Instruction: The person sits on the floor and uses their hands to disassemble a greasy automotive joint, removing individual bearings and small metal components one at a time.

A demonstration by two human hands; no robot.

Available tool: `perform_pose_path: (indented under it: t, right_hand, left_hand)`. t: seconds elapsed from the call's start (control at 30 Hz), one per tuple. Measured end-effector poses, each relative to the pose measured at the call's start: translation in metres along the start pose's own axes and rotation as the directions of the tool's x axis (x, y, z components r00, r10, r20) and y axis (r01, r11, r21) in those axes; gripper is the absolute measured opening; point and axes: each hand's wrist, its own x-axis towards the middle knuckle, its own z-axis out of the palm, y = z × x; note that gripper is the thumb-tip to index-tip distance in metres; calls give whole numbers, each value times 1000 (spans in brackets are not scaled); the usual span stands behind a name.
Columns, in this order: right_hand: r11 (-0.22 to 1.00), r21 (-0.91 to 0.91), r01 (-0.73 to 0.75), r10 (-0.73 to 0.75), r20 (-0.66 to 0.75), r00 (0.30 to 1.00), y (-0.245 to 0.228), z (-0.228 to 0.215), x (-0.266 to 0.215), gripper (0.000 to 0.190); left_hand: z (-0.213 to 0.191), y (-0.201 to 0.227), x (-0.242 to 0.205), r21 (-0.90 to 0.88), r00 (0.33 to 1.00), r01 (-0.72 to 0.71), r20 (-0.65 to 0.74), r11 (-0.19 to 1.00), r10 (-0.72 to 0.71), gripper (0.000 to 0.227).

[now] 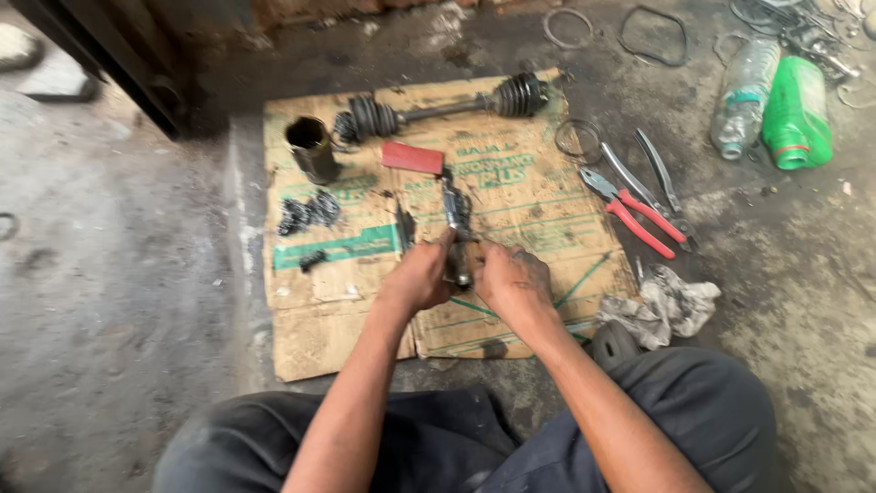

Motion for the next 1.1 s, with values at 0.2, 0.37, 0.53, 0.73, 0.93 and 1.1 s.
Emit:
perform_pose_path:
  t: [0.2, 0.37, 0.53, 0.73, 0.93, 1.1]
  right_hand:
    - [1000, 24, 6, -5, -22, 1000, 5, 2, 2, 38]
    - [998, 53, -14, 12, 41, 999, -3, -2, 0, 26]
    - [999, 23, -47, 45, 70, 997, 0, -5, 1, 24]
    - [996, 58, -73, 68, 83, 994, 1, -6, 6, 42]
    - [994, 75, -82, 73, 121, 990, -1, -8, 5, 39]
    - [988, 121, -95, 81, 119, 990, 3, -17, -3, 30]
  left_hand:
    - [-1, 5, -1, -116, 999, -44, -8, 992, 43, 93]
    - [-13, 10, -3, 58, 999, 5, 52, 998, -8, 87]
    - [-14, 13, 0, -12, 999, 11, 37, 1000, -11, 92]
    - [-13, 14, -3, -3, 1000, 4, 13, 1000, -4, 86]
    - [-12, 13, -9, 22, 999, 40, 2, 999, -40, 90]
    - [-10, 15, -7, 37, 993, 101, 50, 994, -103, 97]
